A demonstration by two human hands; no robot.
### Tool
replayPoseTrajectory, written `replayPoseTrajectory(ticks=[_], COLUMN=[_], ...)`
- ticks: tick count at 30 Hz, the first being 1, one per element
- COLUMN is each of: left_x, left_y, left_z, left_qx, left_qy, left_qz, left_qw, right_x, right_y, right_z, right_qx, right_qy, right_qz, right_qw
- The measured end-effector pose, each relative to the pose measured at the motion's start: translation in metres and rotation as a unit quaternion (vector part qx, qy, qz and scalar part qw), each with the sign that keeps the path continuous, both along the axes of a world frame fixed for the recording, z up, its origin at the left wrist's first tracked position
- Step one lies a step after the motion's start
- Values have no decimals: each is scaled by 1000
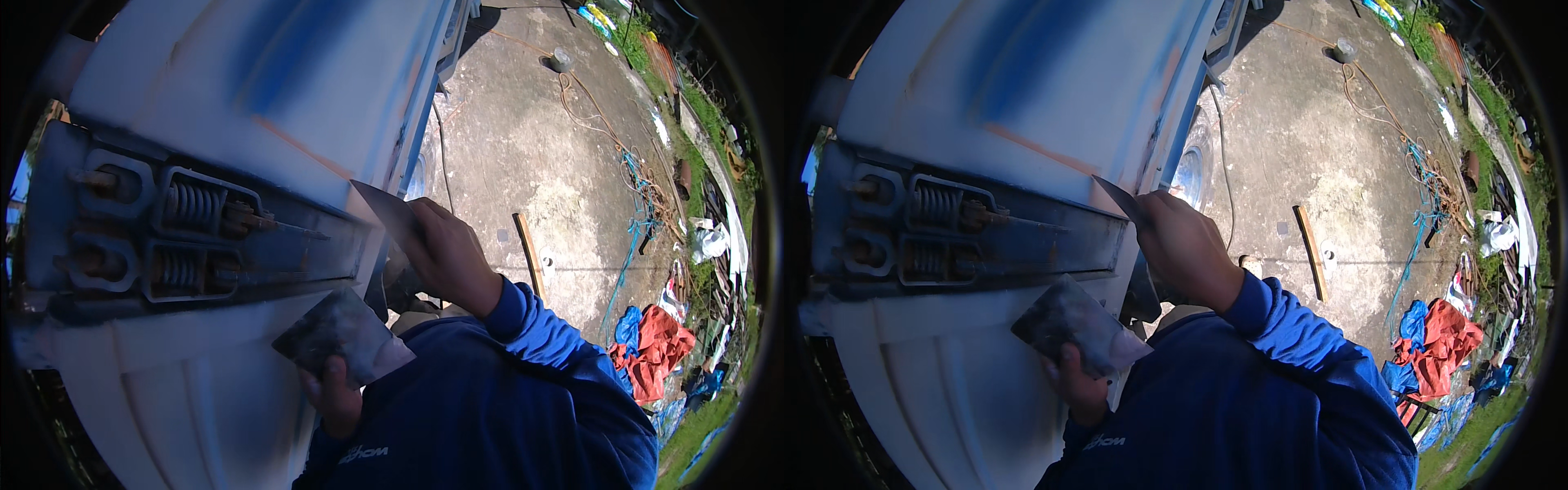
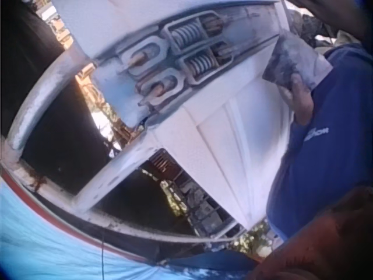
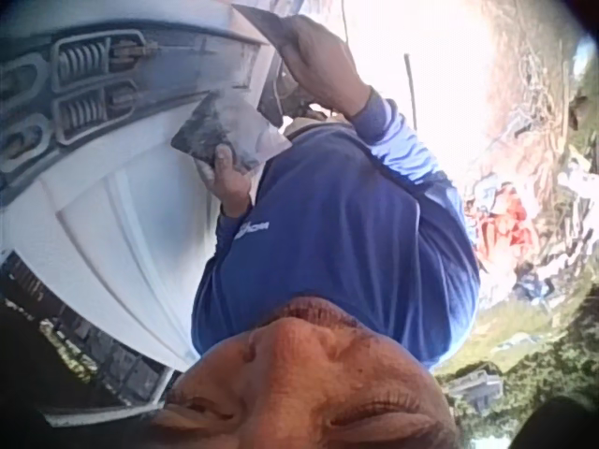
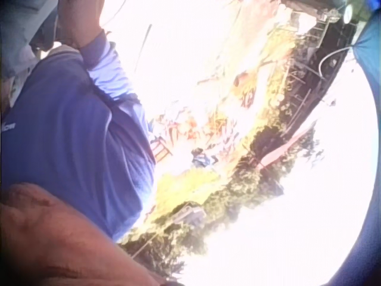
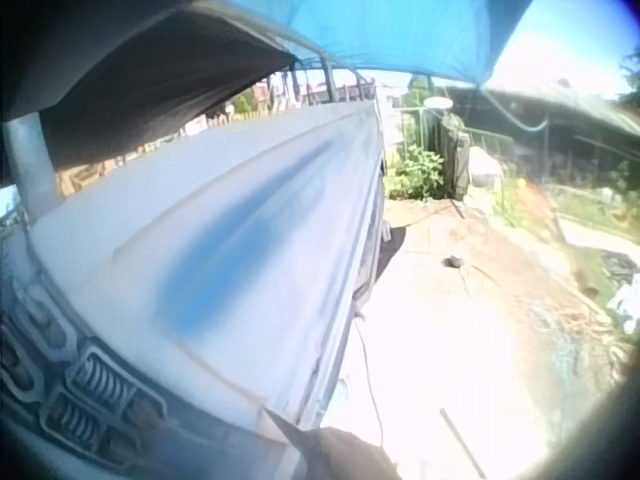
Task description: The person sands the exterior surface of a light blue vehicle using a sanding block. They move around the vehicle to sand different sections, including the side panel and the area near the wheel well.
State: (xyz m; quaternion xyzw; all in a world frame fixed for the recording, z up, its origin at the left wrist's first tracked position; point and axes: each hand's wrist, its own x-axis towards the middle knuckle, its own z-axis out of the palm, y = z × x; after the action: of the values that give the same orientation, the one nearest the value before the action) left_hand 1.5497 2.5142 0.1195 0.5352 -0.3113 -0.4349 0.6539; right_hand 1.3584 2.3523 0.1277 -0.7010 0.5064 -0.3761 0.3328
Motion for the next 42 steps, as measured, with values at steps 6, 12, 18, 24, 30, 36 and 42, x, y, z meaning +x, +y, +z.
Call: replayPoseTrajectory(ticks=[6,12,18,24,30,36,42], left_x=[6,10,11,10,10,9,-27], left_y=[2,3,1,-3,-3,-7,-37], left_z=[1,-1,2,5,1,-25,-34], left_qx=[-7,-3,10,4,19,79,123], left_qy=[-14,16,4,24,13,77,254], left_qz=[-3,-27,-38,-39,-59,-112,-114], left_qw=[1000,1000,999,999,998,988,953], right_x=[10,8,5,3,-1,-28,-86], right_y=[4,9,6,4,-2,-3,16], right_z=[-15,-41,-54,-62,-55,-32,19], right_qx=[2,1,-3,20,-45,-76,88], right_qy=[55,99,121,158,239,272,67], right_qz=[-17,-26,-21,-4,17,-11,-2], right_qw=[998,995,992,987,970,959,994])
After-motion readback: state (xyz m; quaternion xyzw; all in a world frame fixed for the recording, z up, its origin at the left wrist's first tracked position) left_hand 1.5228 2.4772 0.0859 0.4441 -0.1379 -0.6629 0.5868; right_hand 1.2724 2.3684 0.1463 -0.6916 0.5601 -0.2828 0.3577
